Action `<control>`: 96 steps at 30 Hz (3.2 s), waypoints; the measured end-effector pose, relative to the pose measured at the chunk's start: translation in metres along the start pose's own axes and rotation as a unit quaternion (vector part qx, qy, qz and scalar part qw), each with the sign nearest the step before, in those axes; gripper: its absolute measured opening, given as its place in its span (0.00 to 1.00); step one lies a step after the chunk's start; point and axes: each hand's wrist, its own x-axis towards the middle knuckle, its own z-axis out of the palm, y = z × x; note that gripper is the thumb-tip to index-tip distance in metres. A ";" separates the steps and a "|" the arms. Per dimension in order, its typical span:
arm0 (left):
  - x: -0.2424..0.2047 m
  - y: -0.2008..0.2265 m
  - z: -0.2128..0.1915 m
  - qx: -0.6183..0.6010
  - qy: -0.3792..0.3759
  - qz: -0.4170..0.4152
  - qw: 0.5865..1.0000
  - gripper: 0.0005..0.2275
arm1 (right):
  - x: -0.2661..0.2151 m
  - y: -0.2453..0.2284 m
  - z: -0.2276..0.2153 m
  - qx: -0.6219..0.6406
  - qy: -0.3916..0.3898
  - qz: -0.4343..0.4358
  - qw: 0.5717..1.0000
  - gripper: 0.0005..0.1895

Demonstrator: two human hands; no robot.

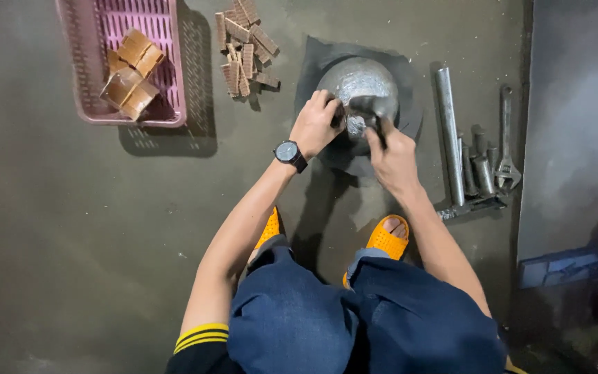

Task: The person repeatedly picks up small rectangular brick pieces from a pile and breaks them on a metal bowl using a hammer. The broken fragments are placed into a pink basket. The process continues throughout the clip.

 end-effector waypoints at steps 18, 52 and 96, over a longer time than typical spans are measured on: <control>0.005 0.013 -0.012 0.031 -0.036 -0.012 0.999 0.15 | -0.009 0.023 0.011 -0.010 0.022 0.009 1.000 0.12; 0.003 -0.001 -0.003 -0.023 0.031 0.025 0.999 0.12 | 0.005 -0.002 -0.015 0.016 0.041 0.000 0.999 0.09; -0.031 -0.087 -0.109 0.035 0.114 -0.262 0.958 0.11 | -0.060 0.036 0.028 0.146 0.111 0.154 0.971 0.11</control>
